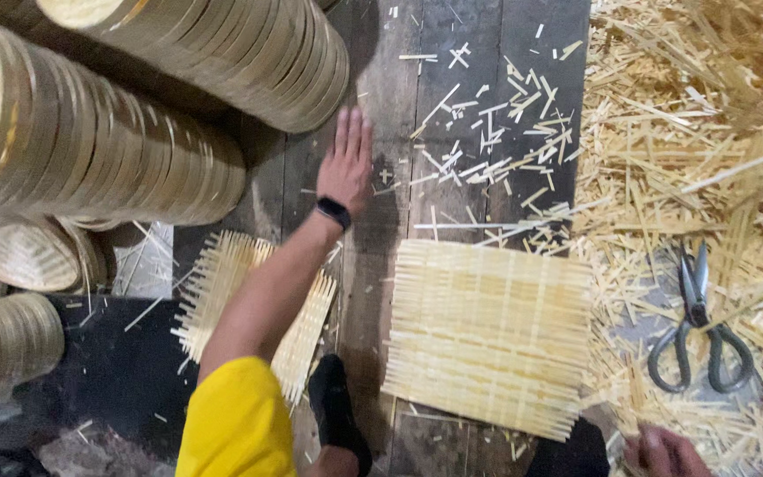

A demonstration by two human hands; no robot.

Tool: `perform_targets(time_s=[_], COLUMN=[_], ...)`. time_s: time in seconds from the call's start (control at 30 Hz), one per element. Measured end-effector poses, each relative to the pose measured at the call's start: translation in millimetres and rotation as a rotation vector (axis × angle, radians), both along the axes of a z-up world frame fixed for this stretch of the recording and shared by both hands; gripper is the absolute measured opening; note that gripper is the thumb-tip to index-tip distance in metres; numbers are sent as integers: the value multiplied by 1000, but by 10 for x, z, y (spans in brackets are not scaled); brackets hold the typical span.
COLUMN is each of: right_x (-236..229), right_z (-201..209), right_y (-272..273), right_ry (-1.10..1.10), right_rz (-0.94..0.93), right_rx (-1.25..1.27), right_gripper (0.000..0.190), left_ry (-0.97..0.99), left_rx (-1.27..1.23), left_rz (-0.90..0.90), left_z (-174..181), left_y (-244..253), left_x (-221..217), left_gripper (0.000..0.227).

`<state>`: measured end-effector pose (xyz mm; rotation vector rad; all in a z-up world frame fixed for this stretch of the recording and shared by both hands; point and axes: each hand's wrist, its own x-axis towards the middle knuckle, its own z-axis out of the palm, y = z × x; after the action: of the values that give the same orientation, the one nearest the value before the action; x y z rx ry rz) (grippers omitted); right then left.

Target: The person trims the excess bamboo strips from the edges of steamer lids using shears, assembles the lid components, and fits a bamboo ring around the woven base.

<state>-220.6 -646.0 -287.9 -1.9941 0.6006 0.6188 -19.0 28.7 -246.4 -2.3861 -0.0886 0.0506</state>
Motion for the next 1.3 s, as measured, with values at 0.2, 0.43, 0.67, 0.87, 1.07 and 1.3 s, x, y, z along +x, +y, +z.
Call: perform_targets(time_s=[0.2, 0.43, 0.67, 0.87, 1.07, 1.3], right_x=[884, 1140, 1055, 1055, 970, 563], right_z=[349, 691, 830, 812, 667, 707], right_y=[729, 1774, 1850, 1837, 1791, 582], right_ry=[-234, -60, -166, -130, -239, -561], right_rz=[327, 211, 225, 203, 162, -56], right_rx=[89, 316, 290, 292, 359, -19], right_gripper=[37, 37, 23, 24, 25, 41], left_ry=[-144, -264, -313, -291, -319, -291], left_rx=[-1473, -2054, -2056, -1876, -1904, -1975], left_rz=[1033, 1016, 1015, 1097, 1091, 1134], left_z=[351, 212, 162, 316, 356, 183], left_y=[-990, -1619, -1645, -1743, -1770, -1528], left_x=[-1500, -2052, -2106, -2148, -2157, -2276], left_gripper=[114, 41, 30, 35, 36, 40])
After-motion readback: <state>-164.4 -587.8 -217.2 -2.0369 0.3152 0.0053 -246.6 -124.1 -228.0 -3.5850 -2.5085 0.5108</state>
